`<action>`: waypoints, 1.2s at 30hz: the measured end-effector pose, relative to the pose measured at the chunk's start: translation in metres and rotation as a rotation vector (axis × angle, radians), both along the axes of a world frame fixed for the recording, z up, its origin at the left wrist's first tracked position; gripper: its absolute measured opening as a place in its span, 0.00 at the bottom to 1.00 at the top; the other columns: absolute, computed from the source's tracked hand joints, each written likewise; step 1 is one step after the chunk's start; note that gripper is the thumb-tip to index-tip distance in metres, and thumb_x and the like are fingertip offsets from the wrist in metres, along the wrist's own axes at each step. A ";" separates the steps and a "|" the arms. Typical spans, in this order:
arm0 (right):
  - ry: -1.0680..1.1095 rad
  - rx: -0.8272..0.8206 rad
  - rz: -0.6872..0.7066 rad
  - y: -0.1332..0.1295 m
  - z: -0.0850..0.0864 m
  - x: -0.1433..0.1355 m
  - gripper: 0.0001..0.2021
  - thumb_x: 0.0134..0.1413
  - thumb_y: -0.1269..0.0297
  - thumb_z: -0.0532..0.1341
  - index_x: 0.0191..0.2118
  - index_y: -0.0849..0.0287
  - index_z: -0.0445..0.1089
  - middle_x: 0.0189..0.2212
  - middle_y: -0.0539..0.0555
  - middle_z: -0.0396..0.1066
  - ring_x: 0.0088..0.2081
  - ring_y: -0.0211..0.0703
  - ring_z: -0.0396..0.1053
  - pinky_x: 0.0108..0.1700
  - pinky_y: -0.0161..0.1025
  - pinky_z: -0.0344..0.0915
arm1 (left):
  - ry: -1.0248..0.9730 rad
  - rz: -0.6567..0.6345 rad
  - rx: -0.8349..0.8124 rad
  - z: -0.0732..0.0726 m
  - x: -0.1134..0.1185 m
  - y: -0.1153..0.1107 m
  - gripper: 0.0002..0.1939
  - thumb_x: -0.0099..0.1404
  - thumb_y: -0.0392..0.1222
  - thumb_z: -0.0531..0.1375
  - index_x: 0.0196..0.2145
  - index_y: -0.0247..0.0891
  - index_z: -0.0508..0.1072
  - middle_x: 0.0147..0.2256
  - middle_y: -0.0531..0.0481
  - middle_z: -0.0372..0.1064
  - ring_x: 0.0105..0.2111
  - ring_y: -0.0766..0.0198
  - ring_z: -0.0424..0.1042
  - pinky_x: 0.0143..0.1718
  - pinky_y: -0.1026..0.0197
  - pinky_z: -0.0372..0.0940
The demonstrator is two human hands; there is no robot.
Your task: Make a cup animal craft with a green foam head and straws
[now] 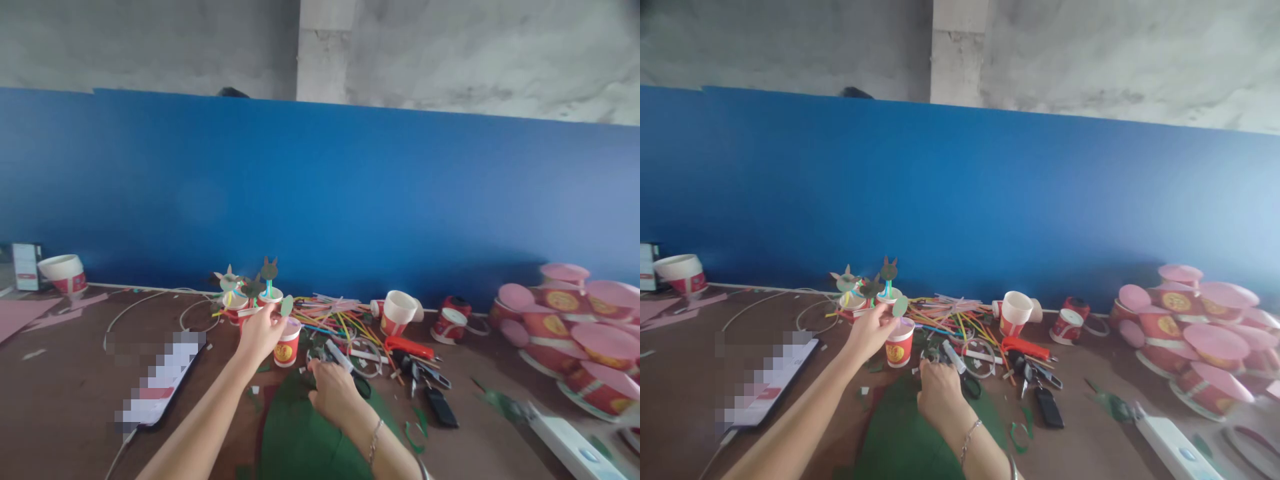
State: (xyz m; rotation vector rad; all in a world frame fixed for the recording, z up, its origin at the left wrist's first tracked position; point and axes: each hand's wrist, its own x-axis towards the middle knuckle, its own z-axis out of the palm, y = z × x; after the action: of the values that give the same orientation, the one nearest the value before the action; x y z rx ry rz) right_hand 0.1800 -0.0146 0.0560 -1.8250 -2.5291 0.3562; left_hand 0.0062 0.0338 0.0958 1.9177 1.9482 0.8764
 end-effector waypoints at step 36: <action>-0.021 -0.056 0.026 -0.005 0.008 -0.010 0.11 0.48 0.72 0.56 0.37 0.63 0.73 0.38 0.61 0.74 0.42 0.50 0.71 0.41 0.38 0.62 | -0.204 -0.179 0.500 0.012 0.016 -0.019 0.11 0.62 0.38 0.53 0.43 0.38 0.68 0.39 0.46 0.72 0.38 0.61 0.71 0.42 0.58 0.66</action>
State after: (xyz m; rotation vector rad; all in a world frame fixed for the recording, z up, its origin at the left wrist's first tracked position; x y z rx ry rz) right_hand 0.1704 -0.0194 0.0636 -1.8259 -2.5846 0.4144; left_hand 0.0221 0.0152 0.1075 2.1106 1.5085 1.5454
